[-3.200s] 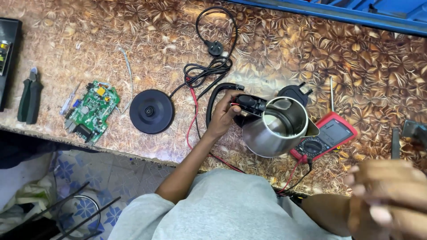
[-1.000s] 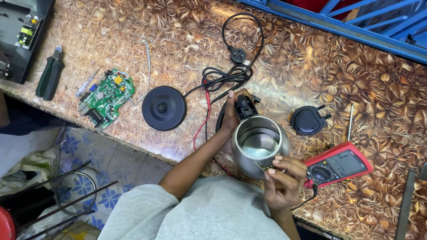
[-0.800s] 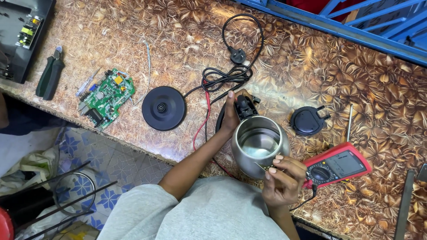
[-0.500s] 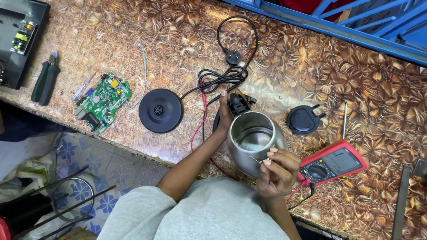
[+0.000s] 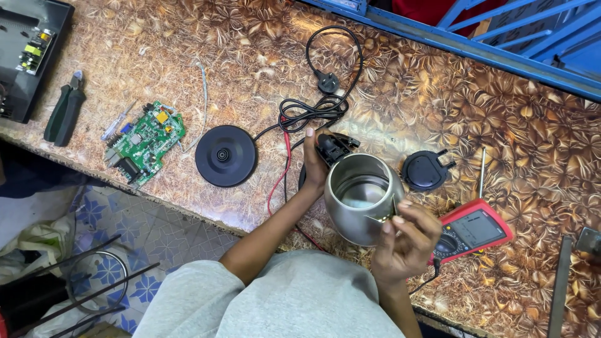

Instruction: Disassembling an electric kettle using a screwdriver to inspect internal components.

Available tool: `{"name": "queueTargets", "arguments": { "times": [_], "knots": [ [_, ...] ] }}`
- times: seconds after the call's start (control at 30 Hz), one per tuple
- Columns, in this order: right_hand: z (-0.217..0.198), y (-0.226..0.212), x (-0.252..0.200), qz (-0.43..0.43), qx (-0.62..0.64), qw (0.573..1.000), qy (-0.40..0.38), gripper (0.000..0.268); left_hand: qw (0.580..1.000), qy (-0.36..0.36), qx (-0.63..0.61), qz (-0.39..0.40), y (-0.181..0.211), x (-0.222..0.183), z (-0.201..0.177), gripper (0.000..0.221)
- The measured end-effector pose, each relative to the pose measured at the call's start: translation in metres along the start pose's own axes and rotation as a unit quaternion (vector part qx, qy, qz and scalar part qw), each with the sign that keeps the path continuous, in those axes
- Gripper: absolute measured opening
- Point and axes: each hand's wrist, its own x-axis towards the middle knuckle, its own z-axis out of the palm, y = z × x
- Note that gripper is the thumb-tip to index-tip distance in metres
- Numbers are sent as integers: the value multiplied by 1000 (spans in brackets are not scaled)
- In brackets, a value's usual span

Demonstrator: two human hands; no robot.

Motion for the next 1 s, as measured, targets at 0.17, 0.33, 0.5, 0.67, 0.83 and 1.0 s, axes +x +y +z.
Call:
{"name": "queueTargets", "arguments": {
  "times": [0.17, 0.33, 0.5, 0.67, 0.83, 1.0],
  "knots": [
    [-20, -13, -2, 33, 8, 995, 93, 13, 995, 93, 11, 24, -9, -16, -21, 44],
    [-28, -20, -1, 150, -46, 972, -173, 34, 983, 179, -29, 40, -4, -29, -18, 47],
    [-3, -11, 35, 308, -35, 897, -315, 57, 981, 190, 16, 42, 1, -49, -9, 57],
    [8, 18, 65, 239, 46, 924, -294, 44, 977, 139, 88, 137, 12, -67, 26, 64],
    [8, 31, 86, 264, 7, 916, -302, 41, 984, 32, 125, 126, -2, -83, 31, 45],
    [10, 35, 93, 279, 17, 921, -273, 43, 981, -21, 173, 85, 6, -75, 42, 42]
  ]
}}
